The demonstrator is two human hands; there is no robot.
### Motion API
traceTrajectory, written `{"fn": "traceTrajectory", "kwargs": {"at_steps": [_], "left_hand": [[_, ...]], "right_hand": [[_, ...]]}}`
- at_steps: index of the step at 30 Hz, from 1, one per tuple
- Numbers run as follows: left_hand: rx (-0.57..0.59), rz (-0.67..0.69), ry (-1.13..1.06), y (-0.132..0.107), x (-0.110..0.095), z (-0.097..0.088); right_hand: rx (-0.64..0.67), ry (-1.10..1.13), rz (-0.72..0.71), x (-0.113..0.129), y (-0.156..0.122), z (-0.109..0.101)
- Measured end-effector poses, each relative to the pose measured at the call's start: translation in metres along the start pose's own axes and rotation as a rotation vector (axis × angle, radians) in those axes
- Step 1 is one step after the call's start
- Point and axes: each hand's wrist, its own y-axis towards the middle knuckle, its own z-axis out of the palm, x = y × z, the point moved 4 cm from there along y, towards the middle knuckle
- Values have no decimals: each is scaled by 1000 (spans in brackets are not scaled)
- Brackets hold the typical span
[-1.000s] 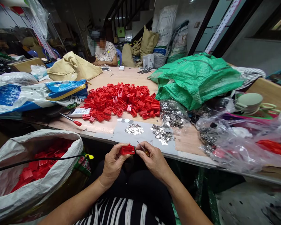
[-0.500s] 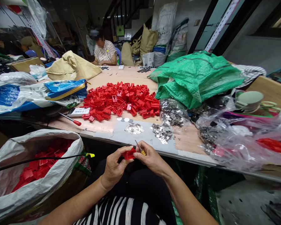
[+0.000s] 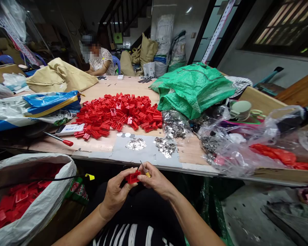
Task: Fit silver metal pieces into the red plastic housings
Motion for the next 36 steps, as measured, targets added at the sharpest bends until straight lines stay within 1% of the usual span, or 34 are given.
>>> {"fn": "traceTrajectory", "kwargs": {"at_steps": [4, 7, 10, 12, 15, 18, 21, 23, 25, 27, 29, 31, 36], "left_hand": [[24, -8, -22, 1, 4, 0], [54, -63, -114, 0, 10, 0], [49, -190, -251, -1, 19, 1], [10, -289, -352, -2, 25, 2], [-56, -442, -483, -1, 34, 5], [-137, -559, -560, 1, 44, 6], [-205, -598, -572, 4, 51, 4], [-222, -599, -571, 7, 54, 2], [-226, -596, -577, 10, 55, 1], [-227, -595, -585, 14, 55, 0], [-227, -591, -597, 18, 55, -1], [-225, -589, -611, 21, 56, -1], [-240, -616, -627, 23, 61, -5]], "right_hand": [[-5, 43, 19, 0, 0, -2], [23, 157, 53, -3, 1, -1], [36, 312, 87, -10, 2, 1], [19, 371, 101, -13, 4, 2], [-5, 331, 89, -11, 6, 3], [-62, 170, 46, 2, 8, -4], [-190, -28, -12, 16, 10, -25], [-308, -224, -71, 25, 10, -43], [-416, -467, -136, 33, 12, -58], [-487, -708, -175, 39, 16, -67], [-508, -910, -192, 43, 23, -69], [-507, -1058, -200, 46, 31, -67], [-504, -1278, -201, 48, 55, -60]]}}
